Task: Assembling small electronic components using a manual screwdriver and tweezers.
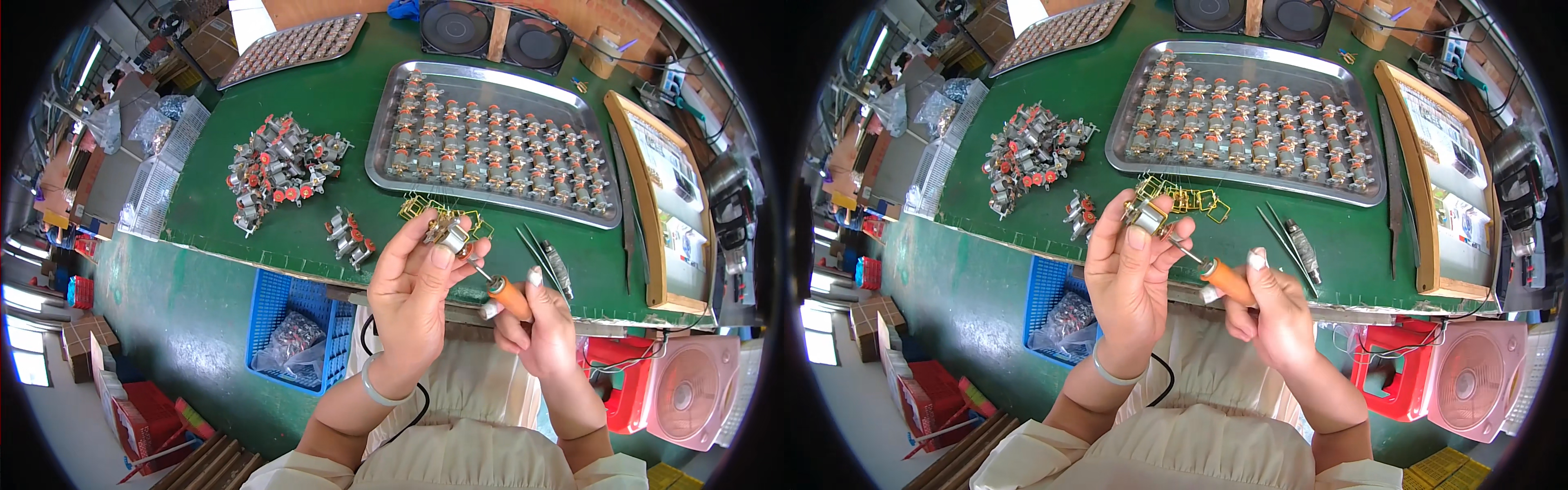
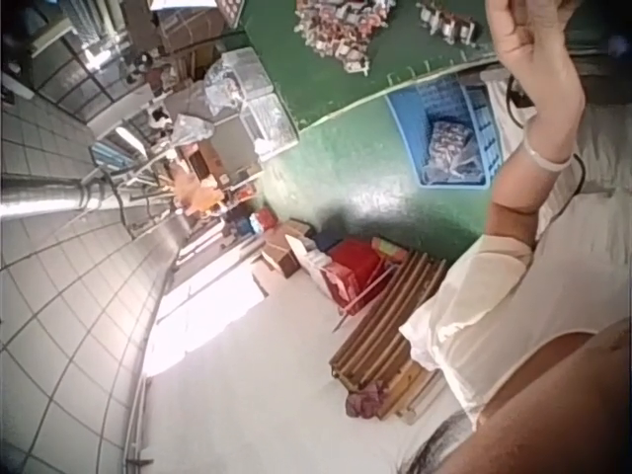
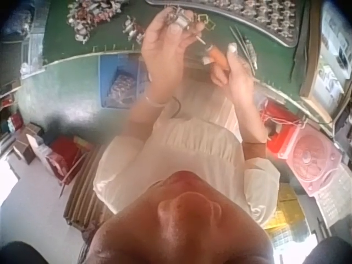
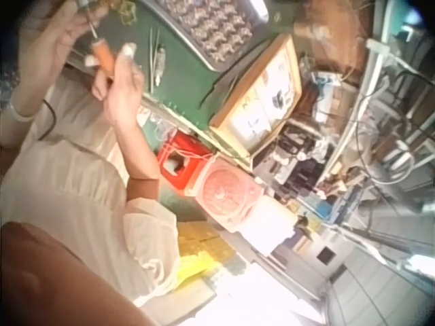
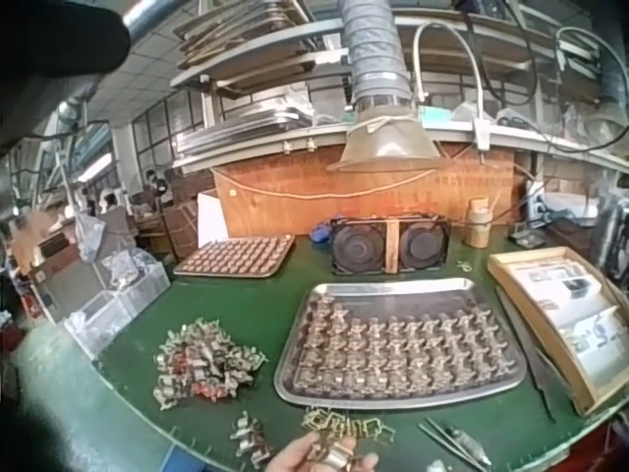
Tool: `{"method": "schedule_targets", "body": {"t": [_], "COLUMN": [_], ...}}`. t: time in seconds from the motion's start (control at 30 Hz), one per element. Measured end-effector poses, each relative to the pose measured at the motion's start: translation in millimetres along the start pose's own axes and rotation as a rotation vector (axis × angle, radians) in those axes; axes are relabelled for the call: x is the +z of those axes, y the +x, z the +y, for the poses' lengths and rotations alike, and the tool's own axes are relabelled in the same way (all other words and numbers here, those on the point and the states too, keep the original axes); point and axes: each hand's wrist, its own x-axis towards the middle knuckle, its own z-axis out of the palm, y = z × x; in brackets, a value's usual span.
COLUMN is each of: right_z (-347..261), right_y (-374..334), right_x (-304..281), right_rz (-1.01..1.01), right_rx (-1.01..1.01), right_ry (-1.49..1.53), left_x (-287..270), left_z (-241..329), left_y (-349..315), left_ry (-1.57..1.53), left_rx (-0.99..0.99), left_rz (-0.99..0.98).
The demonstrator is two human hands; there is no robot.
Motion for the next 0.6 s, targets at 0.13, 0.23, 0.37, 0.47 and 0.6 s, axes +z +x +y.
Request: {"method": "schedule_targets", "body": {"t": [0.13,0.23,0.37,0.47,0.6], "right_z": [-2,6,7,14,16], "right_y": [-3,-3,-6,-3,3], "right_x": [24,23,27,28,21], "right_rz": [0.027,0.212,0.248,0.299,0.349], "right_rx": [-0.14,-0.406,-0.433,-0.498,-0.795], "right_ry": [0.251,-0.201,-0.257,-0.301,-0.739], "left_x": [4,3,5,4,3], "left_z": [-1,1,3,4,2], "left_y": [2,1,2,2,2], "left_ry": [-0.029,-0.036,-0.103,-0.133,-0.186], "left_rx": [0.017,0.006,-0.075,-0.118,-0.155], "left_rz": [0.0,0.025,0.054,0.061,0.075]}}
